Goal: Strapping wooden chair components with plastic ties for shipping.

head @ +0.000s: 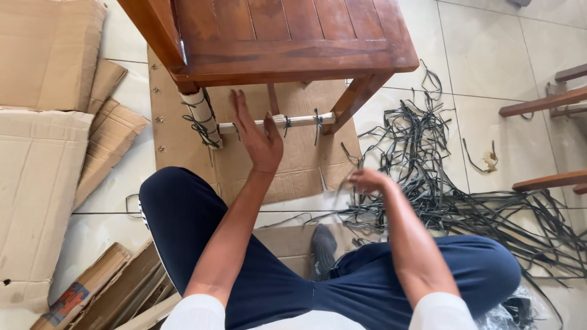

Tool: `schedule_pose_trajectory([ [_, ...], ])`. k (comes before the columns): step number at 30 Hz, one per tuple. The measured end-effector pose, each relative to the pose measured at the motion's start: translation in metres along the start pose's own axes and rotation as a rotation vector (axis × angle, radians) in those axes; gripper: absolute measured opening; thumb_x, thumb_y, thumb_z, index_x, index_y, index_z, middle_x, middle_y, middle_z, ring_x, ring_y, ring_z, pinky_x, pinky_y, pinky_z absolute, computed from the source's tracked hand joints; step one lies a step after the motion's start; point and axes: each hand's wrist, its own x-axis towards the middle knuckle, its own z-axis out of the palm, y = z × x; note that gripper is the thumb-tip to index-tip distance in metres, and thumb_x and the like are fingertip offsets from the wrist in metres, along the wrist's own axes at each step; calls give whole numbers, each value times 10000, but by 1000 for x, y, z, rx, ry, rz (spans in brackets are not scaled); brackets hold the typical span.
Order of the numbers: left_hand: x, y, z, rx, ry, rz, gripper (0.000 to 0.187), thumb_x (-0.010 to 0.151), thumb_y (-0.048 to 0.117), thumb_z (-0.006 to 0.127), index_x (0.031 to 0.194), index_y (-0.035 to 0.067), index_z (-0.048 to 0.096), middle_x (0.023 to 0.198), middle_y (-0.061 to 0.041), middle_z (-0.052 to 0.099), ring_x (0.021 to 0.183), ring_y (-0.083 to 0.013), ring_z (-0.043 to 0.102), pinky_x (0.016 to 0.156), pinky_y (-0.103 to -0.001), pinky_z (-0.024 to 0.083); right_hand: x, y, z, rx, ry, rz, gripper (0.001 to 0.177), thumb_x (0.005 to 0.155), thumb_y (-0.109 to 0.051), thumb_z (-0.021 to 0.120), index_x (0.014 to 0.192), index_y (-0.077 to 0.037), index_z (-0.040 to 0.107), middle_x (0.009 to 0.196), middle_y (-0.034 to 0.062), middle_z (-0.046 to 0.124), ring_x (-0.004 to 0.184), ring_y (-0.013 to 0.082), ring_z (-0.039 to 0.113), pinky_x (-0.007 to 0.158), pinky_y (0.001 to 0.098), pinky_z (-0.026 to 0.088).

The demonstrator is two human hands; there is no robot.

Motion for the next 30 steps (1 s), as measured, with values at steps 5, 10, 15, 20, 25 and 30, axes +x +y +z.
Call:
schedule_pose_trajectory([
  [5, 18, 7, -13, 16, 4, 56, 778, 1035, -94, 557, 1677, -8, 124, 1754, -261, 87, 1629, -445, 170, 1362, -474, 249, -98, -90, -105, -131, 540, -238, 393, 1009, -381, 656, 1288, -110, 711, 1073, 109, 794, 924, 178, 746, 857, 375, 591],
  [10, 22, -2, -7, 27, -59, 90, 778, 1080, -81, 539, 1691, 9, 65, 1760, -271, -13, 1662, -454, 125, 1364, -464, 317, -164, -148, -149, 131, 833, -636, 478, 1023, -288, 655, 1440, -77, 554, 1225, 78, 732, 998, 126, 729, 827, 293, 595],
  [15, 26, -8, -2, 120, -117, 102, 809, 1054, -71, 566, 1686, 9, 68, 1738, -275, -53, 1624, -498, 142, 1319, -469, 372, -155, -178, -135, 291, 872, -764, 267, 1010, -110, 652, 1254, -2, 634, 1097, 66, 728, 977, 149, 736, 728, 270, 612],
  [20, 42, -16, -4, 125, -159, 49, 799, 1040, -58, 580, 1675, -12, 97, 1729, -291, -47, 1605, -508, 172, 1293, -446, 396, -117, -180, -143, 521, 752, -832, 223, 984, -20, 596, 1205, -17, 630, 1063, 33, 716, 946, 110, 749, 716, 254, 597],
  [25, 79, -43, -7, 220, -172, -13, 765, 1052, -44, 579, 1667, -39, 125, 1727, -313, -52, 1605, -497, 190, 1286, -427, 361, -91, -190, -138, 555, 588, -961, 239, 996, 18, 588, 1224, -21, 647, 1054, 40, 700, 959, 113, 748, 775, 253, 602],
  [30, 132, -116, -14, 308, -110, 37, 731, 1046, -40, 636, 1662, -29, 242, 1744, -300, -7, 1632, -479, 165, 1342, -436, 326, -82, -219, -112, 494, 628, -964, 370, 1036, -75, 672, 1377, -16, 542, 1011, 90, 783, 918, 141, 766, 795, 284, 620],
])
